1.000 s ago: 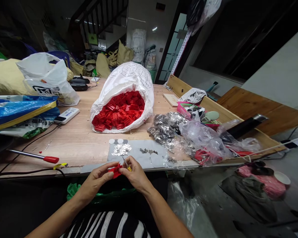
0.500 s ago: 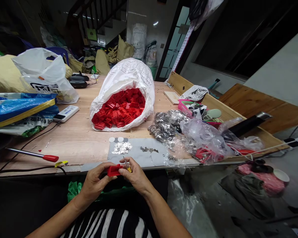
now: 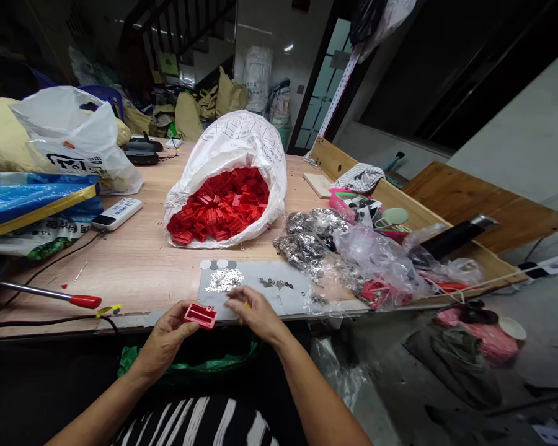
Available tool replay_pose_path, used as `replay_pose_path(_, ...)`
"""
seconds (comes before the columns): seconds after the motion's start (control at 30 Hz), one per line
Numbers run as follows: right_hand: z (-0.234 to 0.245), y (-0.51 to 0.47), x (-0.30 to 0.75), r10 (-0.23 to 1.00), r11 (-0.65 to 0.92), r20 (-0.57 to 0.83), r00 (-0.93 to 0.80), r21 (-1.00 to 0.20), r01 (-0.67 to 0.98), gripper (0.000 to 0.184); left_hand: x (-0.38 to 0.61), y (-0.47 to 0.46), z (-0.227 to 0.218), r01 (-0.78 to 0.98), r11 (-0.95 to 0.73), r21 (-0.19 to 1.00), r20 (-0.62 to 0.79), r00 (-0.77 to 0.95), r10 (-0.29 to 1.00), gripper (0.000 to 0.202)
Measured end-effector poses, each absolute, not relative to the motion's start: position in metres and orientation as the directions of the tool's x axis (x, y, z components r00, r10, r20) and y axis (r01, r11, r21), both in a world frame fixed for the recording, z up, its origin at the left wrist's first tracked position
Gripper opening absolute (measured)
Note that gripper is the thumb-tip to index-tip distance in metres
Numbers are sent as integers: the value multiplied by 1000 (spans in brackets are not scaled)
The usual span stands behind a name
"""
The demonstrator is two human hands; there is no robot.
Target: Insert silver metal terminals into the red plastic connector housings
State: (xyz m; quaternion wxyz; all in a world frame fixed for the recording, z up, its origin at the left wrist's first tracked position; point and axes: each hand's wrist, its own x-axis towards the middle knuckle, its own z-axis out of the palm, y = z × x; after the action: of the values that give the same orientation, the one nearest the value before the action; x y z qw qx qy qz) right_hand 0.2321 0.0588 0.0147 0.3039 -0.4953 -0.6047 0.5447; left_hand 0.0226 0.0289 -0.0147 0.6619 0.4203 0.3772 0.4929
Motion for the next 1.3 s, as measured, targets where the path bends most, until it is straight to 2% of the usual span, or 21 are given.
replay_pose_path(0.07,12,79,239,991,93,9,-136,-773,628,13,22,31,-12,-324,150,934,-91,189,978,25)
replay_pose_path(0.13,8,96,243,991,134,97,-96,-583,801,11,21,33,-9,-292,131,948,-82,173,981,24)
replay_pose_path(0.2,4,107,243,990,135,95,-101,-515,846,13,21,34,-8,-253,103,962,-64,156,986,23)
replay_pose_path(0.43,-2,117,238,993,114,63,-96,-445,888,5,19,33,-16,-133,-16,991,27,77,997,35)
replay_pose_path(0.73,3,107,240,991,133,78,-108,-513,848,8,22,34,-15,-7,-105,994,106,56,993,32)
replay_pose_path(0.8,6,101,236,989,146,93,-113,-614,776,9,22,33,-15,10,-111,994,111,44,993,32)
replay_pose_path(0.9,10,87,222,982,168,95,-162,-828,534,11,23,32,-16,39,-131,991,130,18,991,32)
replay_pose_path(0.97,12,76,212,977,157,79,-200,-898,411,13,24,32,-16,50,-146,988,146,15,989,31)
replay_pose_path(1.03,14,66,203,976,136,59,-209,-917,376,13,26,32,-15,69,-167,984,165,26,986,30)
replay_pose_path(1.3,11,48,190,983,138,73,-170,-903,408,6,29,27,-10,112,-290,950,280,101,955,30)
